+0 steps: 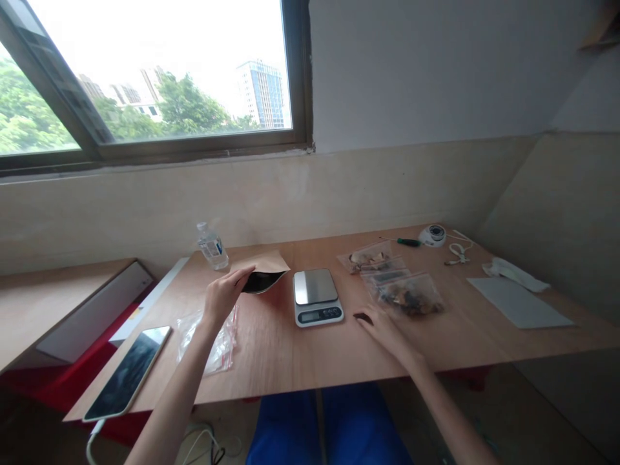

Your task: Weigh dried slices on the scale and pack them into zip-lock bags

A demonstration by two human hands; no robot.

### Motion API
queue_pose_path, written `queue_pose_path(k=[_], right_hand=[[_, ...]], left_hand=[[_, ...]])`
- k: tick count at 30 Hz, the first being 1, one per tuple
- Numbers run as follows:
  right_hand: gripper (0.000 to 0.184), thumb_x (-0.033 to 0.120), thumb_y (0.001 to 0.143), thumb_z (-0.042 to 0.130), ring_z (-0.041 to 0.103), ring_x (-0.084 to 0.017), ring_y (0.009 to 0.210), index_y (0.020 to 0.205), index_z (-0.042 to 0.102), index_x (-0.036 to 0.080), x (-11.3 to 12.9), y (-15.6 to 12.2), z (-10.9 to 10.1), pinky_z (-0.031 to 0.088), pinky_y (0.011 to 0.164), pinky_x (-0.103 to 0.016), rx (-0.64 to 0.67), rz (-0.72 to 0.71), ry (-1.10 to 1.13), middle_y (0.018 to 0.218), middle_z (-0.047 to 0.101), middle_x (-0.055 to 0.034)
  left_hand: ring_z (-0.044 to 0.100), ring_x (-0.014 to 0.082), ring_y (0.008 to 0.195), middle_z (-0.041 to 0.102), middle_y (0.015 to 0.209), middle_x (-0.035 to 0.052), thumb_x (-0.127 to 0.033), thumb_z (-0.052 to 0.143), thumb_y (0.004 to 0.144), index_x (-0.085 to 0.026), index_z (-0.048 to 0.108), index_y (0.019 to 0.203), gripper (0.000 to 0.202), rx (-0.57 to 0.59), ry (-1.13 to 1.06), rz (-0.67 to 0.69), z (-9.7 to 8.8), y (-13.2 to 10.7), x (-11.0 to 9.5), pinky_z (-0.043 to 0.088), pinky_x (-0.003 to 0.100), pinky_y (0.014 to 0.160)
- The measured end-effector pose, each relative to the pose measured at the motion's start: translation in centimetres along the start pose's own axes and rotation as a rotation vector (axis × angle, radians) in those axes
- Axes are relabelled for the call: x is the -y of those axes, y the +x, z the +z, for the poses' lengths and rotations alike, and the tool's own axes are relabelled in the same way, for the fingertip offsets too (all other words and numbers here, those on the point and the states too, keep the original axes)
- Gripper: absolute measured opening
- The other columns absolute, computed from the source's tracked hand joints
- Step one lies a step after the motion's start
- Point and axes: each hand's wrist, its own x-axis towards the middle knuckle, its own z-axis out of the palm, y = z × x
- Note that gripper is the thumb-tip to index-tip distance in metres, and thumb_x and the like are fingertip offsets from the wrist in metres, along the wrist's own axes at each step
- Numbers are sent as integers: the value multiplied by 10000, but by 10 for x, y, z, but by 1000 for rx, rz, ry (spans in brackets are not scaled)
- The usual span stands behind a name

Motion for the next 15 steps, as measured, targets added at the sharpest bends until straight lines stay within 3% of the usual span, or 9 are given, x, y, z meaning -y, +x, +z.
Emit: queue_pose_path(k=[4,9,12,15], right_hand=[[211,193,820,502,621,-202,902,937,677,201,14,40,6,474,824,-346,-94,-28,103,954,679,-64],[236,220,843,476,621,-210,932,928,691,175,35,92,39,463,857,-378,-102,-122,145,984,685,-97],[262,256,864,449,617,-213,954,903,697,179,56,96,46,460,874,-387,-74,-162,166,992,686,-95],[295,312,898,408,599,-197,980,965,672,198,92,77,31,456,882,-353,-213,-214,273,1021,667,-80]], left_hand=[[675,182,815,717,971,-24,-395,434,870,-310,684,1013,301,-27,-98,-4,-19,-2,-25,468,240,665],[677,188,703,736,846,-11,-407,488,838,-307,713,948,270,-20,-153,-78,-30,-8,-49,459,238,601],[668,186,654,737,800,-9,-429,528,804,-308,725,912,255,-22,-228,-129,-32,-13,-55,464,240,595],[661,181,638,736,796,-12,-438,562,771,-303,729,888,245,-14,-351,-180,-31,-16,-58,485,244,617]])
